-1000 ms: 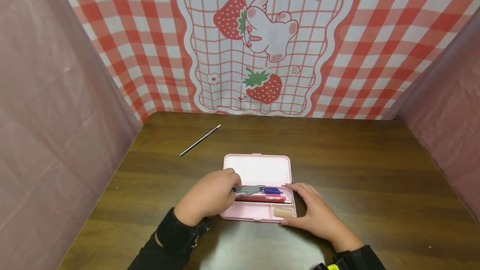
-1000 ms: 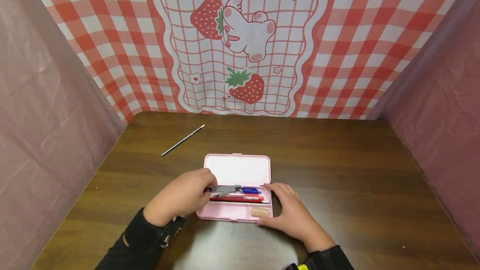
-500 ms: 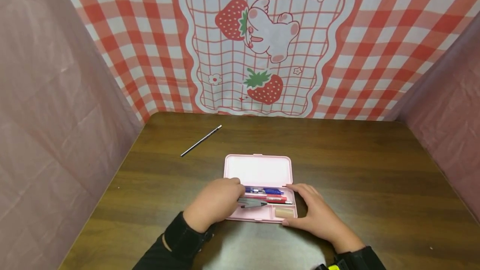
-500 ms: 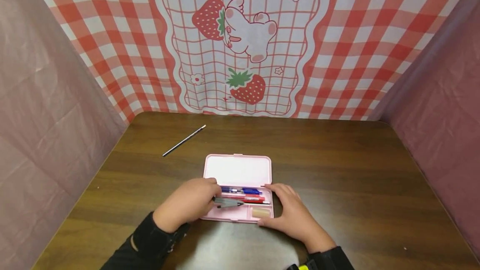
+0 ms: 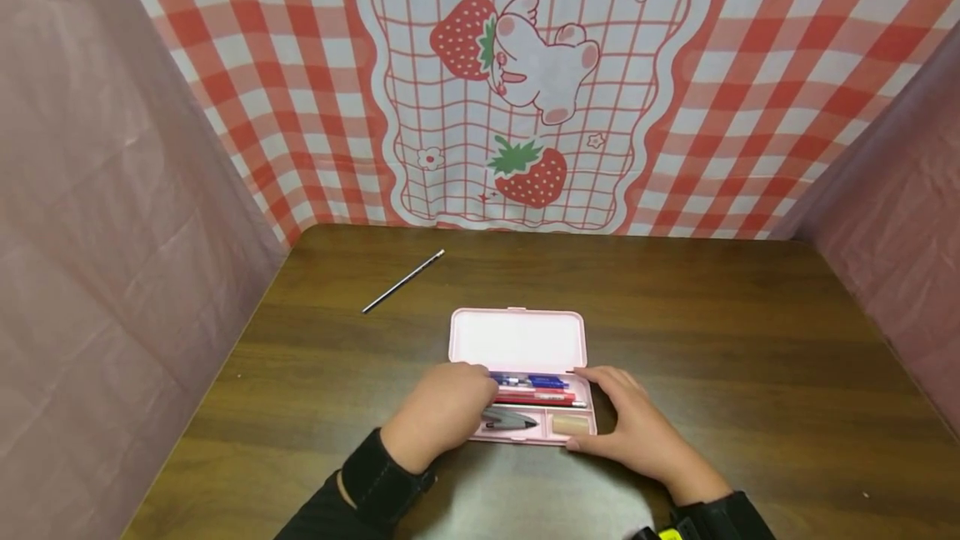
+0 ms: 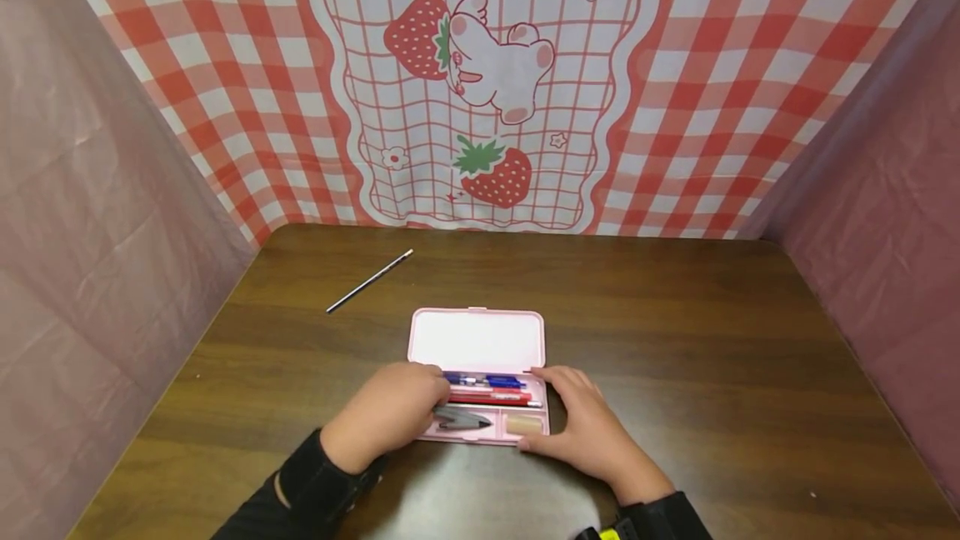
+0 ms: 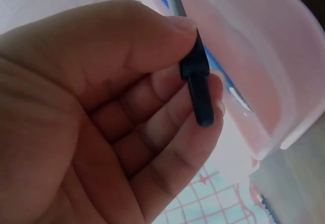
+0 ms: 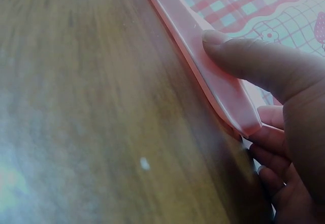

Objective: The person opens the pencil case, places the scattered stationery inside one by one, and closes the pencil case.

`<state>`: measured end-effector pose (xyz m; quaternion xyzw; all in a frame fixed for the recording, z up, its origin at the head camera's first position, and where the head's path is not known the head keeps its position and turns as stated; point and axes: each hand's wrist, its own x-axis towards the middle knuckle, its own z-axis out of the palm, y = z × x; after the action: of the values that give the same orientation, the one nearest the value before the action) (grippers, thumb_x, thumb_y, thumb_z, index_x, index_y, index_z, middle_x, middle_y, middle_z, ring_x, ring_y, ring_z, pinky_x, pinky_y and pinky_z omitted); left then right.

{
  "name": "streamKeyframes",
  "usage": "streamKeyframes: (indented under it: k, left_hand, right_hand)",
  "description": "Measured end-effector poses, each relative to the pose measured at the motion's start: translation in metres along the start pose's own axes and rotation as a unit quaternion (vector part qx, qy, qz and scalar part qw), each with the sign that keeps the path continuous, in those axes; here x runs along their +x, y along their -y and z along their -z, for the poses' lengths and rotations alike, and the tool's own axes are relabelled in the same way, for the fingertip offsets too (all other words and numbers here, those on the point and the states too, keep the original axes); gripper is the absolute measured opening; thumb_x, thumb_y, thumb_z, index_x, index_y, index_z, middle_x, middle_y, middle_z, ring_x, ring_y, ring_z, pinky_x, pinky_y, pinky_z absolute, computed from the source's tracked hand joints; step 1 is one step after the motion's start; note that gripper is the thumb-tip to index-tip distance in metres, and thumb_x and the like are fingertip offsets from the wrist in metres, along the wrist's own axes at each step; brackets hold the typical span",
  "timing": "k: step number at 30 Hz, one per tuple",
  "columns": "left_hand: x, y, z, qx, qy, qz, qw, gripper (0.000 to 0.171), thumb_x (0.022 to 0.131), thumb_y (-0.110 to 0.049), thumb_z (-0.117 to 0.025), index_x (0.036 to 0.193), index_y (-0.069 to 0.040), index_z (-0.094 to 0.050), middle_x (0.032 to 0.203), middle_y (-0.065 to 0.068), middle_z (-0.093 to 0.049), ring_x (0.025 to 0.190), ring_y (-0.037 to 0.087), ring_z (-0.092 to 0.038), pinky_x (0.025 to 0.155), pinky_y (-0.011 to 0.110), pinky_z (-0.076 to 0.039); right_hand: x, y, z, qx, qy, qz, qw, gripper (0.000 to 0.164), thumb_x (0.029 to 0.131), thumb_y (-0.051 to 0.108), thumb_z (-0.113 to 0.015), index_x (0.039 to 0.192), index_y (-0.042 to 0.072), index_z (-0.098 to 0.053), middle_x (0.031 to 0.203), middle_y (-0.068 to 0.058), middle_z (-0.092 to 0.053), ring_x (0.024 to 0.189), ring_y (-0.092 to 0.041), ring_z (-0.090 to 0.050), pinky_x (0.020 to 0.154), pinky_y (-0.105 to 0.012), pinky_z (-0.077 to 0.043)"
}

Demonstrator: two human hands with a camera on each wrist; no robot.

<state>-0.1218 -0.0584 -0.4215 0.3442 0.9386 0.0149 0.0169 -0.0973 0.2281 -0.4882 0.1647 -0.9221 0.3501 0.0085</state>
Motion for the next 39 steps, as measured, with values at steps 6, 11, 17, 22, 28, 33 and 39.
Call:
streamKeyframes:
  k: [6, 11, 17, 22, 28, 33, 39]
  left_hand:
    - [-0.002, -0.006, 0.001, 0.025, -0.006, -0.004, 0.9997, 0.01, 0.093, -0.01, -0.07, 0.089, -0.018, -0.075, 0.082, -0.002, -0.071, 0.073, 0.016, -0.065, 0.067, 0.034, -0.053]
    - [-0.003, -0.01, -0.003, 0.053, -0.019, 0.001, 0.9984, 0.011, 0.092, -0.012, -0.071, 0.085, -0.019, -0.075, 0.08, -0.002, -0.071, 0.071, 0.016, -0.065, 0.065, 0.034, -0.053]
    - [-0.002, -0.017, -0.007, 0.083, -0.022, 0.018, 0.9962, 0.014, 0.09, -0.013, -0.072, 0.079, -0.019, -0.076, 0.074, -0.003, -0.07, 0.067, 0.016, -0.064, 0.062, 0.034, -0.052]
    - [-0.002, -0.019, -0.007, 0.084, -0.023, 0.029, 0.9958, 0.012, 0.091, -0.013, -0.072, 0.083, -0.019, -0.078, 0.077, -0.002, -0.071, 0.07, 0.017, -0.065, 0.064, 0.035, -0.054]
    - [-0.002, -0.018, -0.008, 0.08, -0.037, 0.028, 0.9958, 0.013, 0.089, -0.011, -0.072, 0.08, -0.019, -0.077, 0.076, -0.003, -0.07, 0.07, 0.018, -0.065, 0.065, 0.036, -0.054]
    - [-0.001, -0.016, -0.008, 0.07, -0.027, 0.031, 0.9967, 0.014, 0.089, -0.01, -0.072, 0.08, -0.019, -0.077, 0.077, -0.002, -0.071, 0.07, 0.018, -0.066, 0.064, 0.036, -0.055]
    - [0.0, -0.014, -0.009, 0.056, -0.007, 0.034, 0.9978, 0.012, 0.09, -0.011, -0.072, 0.082, -0.018, -0.077, 0.079, -0.002, -0.071, 0.072, 0.018, -0.066, 0.066, 0.036, -0.055]
  right_hand:
    - [0.001, 0.001, 0.0, -0.001, -0.001, 0.0, 1.0, 0.096, 0.066, 0.061, -0.091, 0.142, 0.012, -0.057, 0.137, -0.005, -0.058, 0.129, -0.031, -0.049, 0.106, -0.059, -0.038]
    - [0.001, 0.001, 0.0, -0.003, 0.0, 0.0, 1.0, 0.096, 0.066, 0.06, -0.091, 0.142, 0.013, -0.057, 0.137, -0.005, -0.058, 0.129, -0.03, -0.049, 0.106, -0.058, -0.038]
    - [0.001, 0.001, 0.0, 0.001, 0.002, -0.003, 1.0, 0.096, 0.067, 0.061, -0.091, 0.142, 0.013, -0.057, 0.137, -0.005, -0.058, 0.128, -0.03, -0.049, 0.106, -0.059, -0.038]
    - [0.0, 0.0, 0.0, 0.004, 0.005, -0.004, 1.0, 0.096, 0.067, 0.062, -0.09, 0.143, 0.013, -0.057, 0.137, -0.004, -0.058, 0.128, -0.029, -0.049, 0.105, -0.059, -0.038]
    - [0.0, -0.001, -0.001, 0.007, 0.005, 0.0, 1.0, 0.096, 0.067, 0.062, -0.09, 0.143, 0.014, -0.056, 0.137, -0.004, -0.058, 0.128, -0.029, -0.049, 0.105, -0.059, -0.037]
    - [0.0, 0.0, 0.0, 0.005, 0.003, 0.001, 1.0, 0.096, 0.067, 0.061, -0.091, 0.143, 0.013, -0.057, 0.137, -0.005, -0.058, 0.128, -0.029, -0.049, 0.105, -0.059, -0.038]
    - [0.0, 0.002, 0.0, 0.003, 0.004, -0.005, 1.0, 0.096, 0.067, 0.06, -0.091, 0.143, 0.014, -0.056, 0.138, -0.006, -0.057, 0.129, -0.031, -0.048, 0.105, -0.06, -0.037]
